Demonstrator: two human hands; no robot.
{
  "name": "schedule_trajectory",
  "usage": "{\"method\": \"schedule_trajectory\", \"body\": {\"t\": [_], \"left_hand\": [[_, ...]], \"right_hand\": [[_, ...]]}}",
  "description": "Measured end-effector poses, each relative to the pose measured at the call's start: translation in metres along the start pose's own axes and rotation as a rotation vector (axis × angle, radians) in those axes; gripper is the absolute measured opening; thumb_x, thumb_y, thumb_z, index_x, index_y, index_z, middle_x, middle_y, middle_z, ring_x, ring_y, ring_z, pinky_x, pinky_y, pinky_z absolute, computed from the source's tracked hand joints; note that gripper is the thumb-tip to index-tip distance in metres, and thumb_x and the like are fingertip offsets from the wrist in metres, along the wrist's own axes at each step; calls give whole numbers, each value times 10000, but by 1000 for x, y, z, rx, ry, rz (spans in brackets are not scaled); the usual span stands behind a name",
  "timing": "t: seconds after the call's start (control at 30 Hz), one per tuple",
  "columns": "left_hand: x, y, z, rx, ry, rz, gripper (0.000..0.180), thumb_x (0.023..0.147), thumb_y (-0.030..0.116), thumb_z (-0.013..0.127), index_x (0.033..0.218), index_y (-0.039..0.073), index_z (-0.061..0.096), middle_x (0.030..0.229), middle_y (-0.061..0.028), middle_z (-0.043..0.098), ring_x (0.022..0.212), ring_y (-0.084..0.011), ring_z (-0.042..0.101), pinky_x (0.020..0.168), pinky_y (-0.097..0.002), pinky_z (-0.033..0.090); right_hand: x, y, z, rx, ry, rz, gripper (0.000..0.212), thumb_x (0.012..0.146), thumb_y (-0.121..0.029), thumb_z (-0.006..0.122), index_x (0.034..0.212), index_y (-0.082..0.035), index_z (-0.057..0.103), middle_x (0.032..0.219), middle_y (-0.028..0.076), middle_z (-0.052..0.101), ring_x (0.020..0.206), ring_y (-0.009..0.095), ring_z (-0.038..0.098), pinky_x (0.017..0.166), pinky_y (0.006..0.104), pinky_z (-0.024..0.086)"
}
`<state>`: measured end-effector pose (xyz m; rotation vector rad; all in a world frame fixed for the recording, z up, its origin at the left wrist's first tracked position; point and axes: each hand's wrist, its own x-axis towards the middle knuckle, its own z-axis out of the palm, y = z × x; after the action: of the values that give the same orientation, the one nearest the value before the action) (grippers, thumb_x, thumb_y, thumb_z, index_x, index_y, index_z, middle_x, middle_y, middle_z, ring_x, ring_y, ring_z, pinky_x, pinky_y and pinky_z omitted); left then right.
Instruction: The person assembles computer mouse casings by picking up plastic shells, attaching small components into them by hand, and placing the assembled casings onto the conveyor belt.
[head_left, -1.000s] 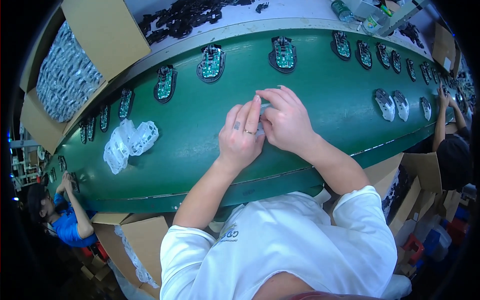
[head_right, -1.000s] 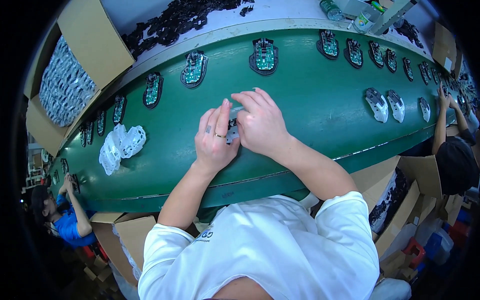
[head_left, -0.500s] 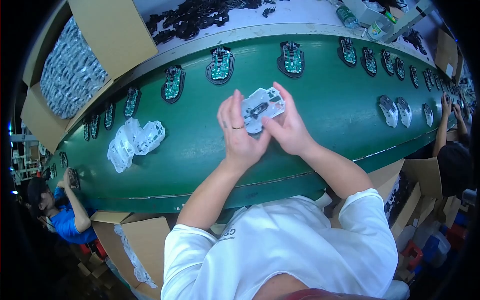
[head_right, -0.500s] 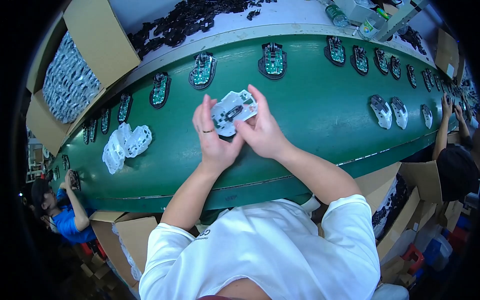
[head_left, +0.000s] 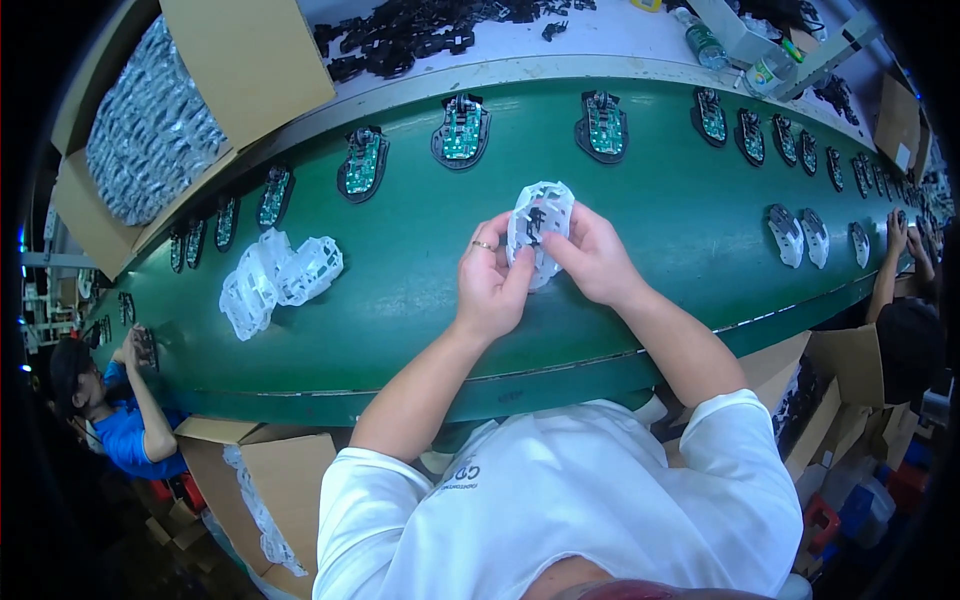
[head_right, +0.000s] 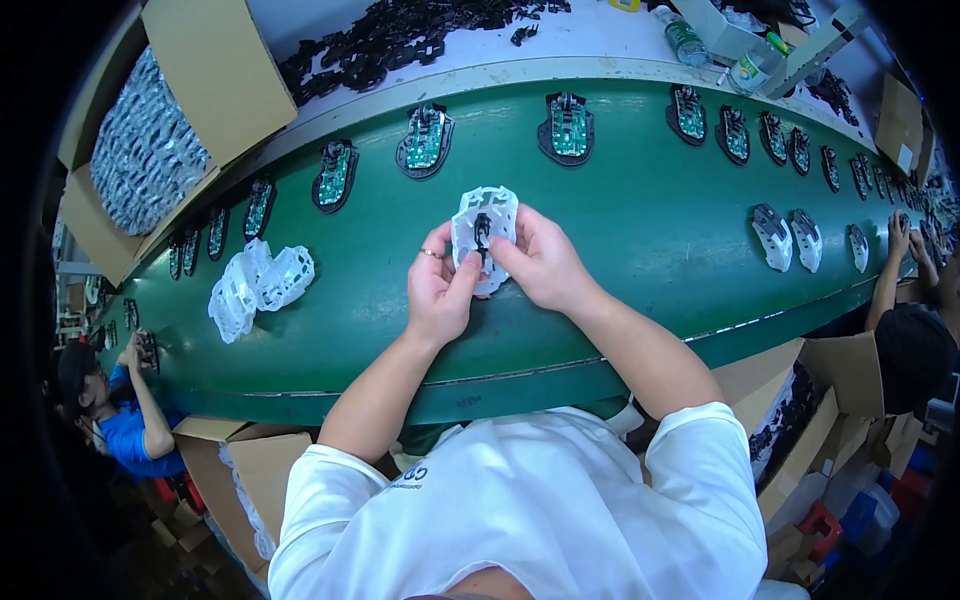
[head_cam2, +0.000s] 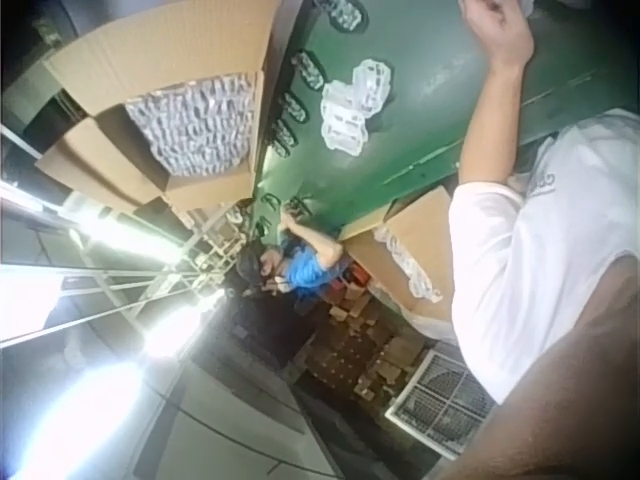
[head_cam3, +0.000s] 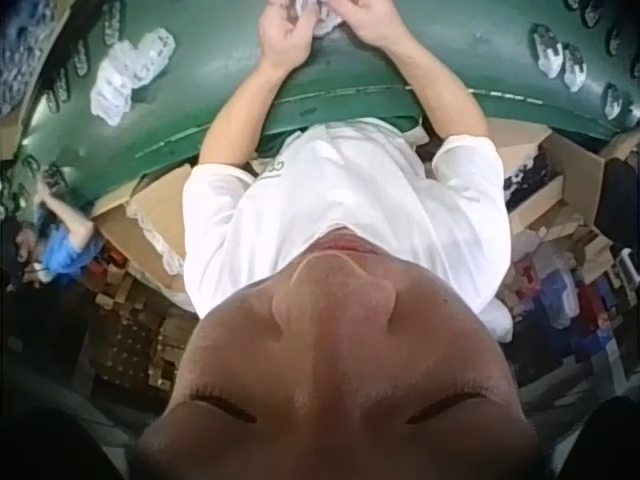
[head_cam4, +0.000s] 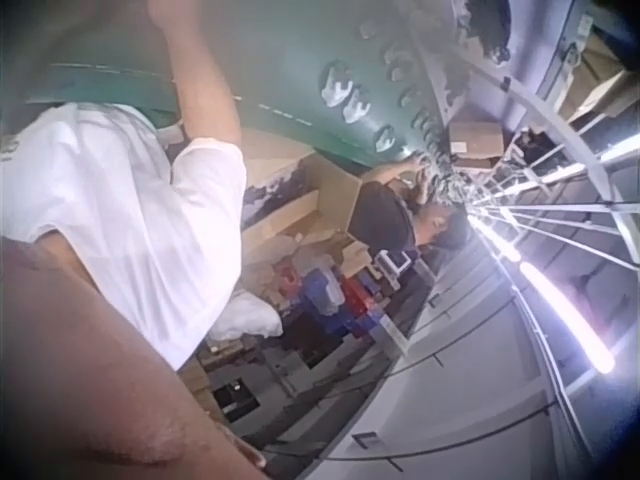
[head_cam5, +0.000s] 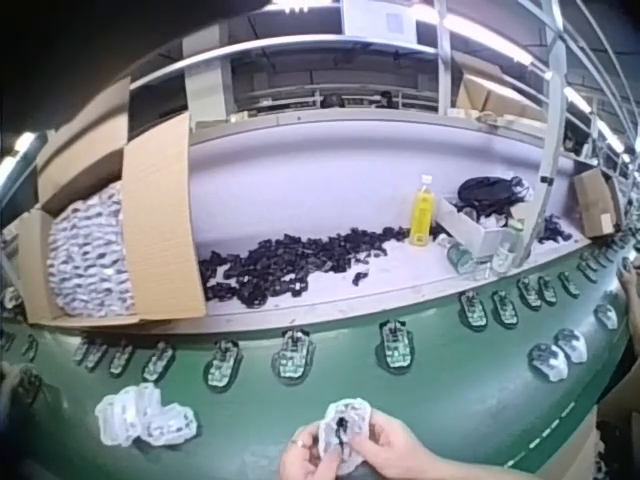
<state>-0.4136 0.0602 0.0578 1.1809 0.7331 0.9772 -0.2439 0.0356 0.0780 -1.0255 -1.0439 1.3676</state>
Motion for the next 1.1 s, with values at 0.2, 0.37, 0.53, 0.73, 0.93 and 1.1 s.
{"method": "schedule_trajectory", "body": {"t": [0.2,0.37,0.53,0.73,0.93,1.1], "left_hand": [[-1,7,7,242,21,221,407,954,-33,596,1355,-83,549,1204,-110,558,982,-144,653,819,-257,553],[1,3,-4,304,-22,156,403,970,-10,591,1366,-66,545,1195,-88,557,979,-122,639,810,-253,558],[5,-4,-4,136,-4,43,372,993,8,571,1360,-51,548,1186,-65,553,964,-109,634,805,-257,570],[2,2,-4,205,-12,79,366,995,21,564,1356,-40,562,1171,-70,566,968,-129,634,806,-270,566],[0,21,-5,598,7,216,454,930,33,598,1379,-26,575,1149,-175,634,1040,-268,655,869,-355,535],[1,6,-15,351,0,81,319,988,19,569,1302,-31,596,1112,-73,595,947,-132,635,774,-280,570]], "right_hand": [[1,4,-1,-100,-4,-4,361,1002,-13,499,1361,21,492,1237,88,631,1123,152,618,988,336,502],[2,16,-1,-312,59,-56,375,1002,-10,493,1375,25,485,1239,93,630,1150,172,612,986,339,500],[2,8,-3,-86,-49,-3,437,975,31,505,1410,10,464,1267,94,620,1165,173,617,1015,348,499],[2,3,5,-9,-14,74,473,949,68,495,1417,12,454,1269,95,615,1176,170,609,1024,349,496],[2,12,14,-135,66,36,479,934,83,494,1406,7,459,1273,103,618,1163,177,620,1008,344,498],[2,12,14,-103,19,37,498,932,67,514,1421,21,432,1288,119,613,1172,190,623,1022,357,500]]}}
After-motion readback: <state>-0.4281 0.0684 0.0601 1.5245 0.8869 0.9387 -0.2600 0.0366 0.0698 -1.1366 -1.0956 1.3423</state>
